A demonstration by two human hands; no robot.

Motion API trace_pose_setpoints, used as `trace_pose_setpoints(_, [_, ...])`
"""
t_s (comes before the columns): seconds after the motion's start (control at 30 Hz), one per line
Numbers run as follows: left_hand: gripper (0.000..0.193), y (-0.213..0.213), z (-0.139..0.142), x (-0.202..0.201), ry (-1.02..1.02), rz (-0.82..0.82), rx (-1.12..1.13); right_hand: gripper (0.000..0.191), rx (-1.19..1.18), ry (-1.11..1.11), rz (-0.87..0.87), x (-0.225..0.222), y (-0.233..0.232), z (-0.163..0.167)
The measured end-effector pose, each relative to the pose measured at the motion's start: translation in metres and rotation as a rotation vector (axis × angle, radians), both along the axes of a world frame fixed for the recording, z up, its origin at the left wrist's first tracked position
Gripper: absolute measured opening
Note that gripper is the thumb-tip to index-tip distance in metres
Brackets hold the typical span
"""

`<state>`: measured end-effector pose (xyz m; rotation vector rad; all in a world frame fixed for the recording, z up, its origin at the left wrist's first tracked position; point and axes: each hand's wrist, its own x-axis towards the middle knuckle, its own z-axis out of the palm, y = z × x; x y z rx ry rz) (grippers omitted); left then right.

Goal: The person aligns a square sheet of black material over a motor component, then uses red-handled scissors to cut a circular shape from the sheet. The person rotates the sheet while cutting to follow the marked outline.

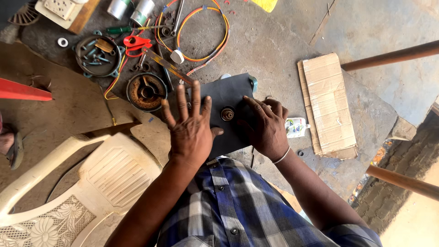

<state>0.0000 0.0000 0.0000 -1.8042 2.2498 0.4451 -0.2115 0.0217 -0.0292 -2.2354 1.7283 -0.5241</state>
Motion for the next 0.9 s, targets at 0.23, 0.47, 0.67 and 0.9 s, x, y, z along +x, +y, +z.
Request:
trace_pose_setpoints(0.23, [0.091, -0.011, -0.001, -0.018, -0.162, -0.277, -0.031, 0.082, 0.055, -0.006, -0.053, 0.003, 0.002, 0.011])
trace_pose_setpoints(0.47, [0.101, -0.026, 0.01, -0.026, -0.121, -0.359, -0.042, 0.088, 0.023, -0.043, -0.054, 0.006, 0.006, 0.02])
trace_pose_setpoints(0.67, [0.119, -0.032, 0.011, -0.031, -0.103, -0.367, -0.026, 0.088, 0.032, -0.049, -0.074, 0.009, 0.009, 0.024])
trace_pose_setpoints(0.9, [0.063, -0.024, -0.023, -0.04, -0.005, -0.276, -0.24, 0.082, -0.051, -0.072, -0.064, 0.012, 0.016, 0.019])
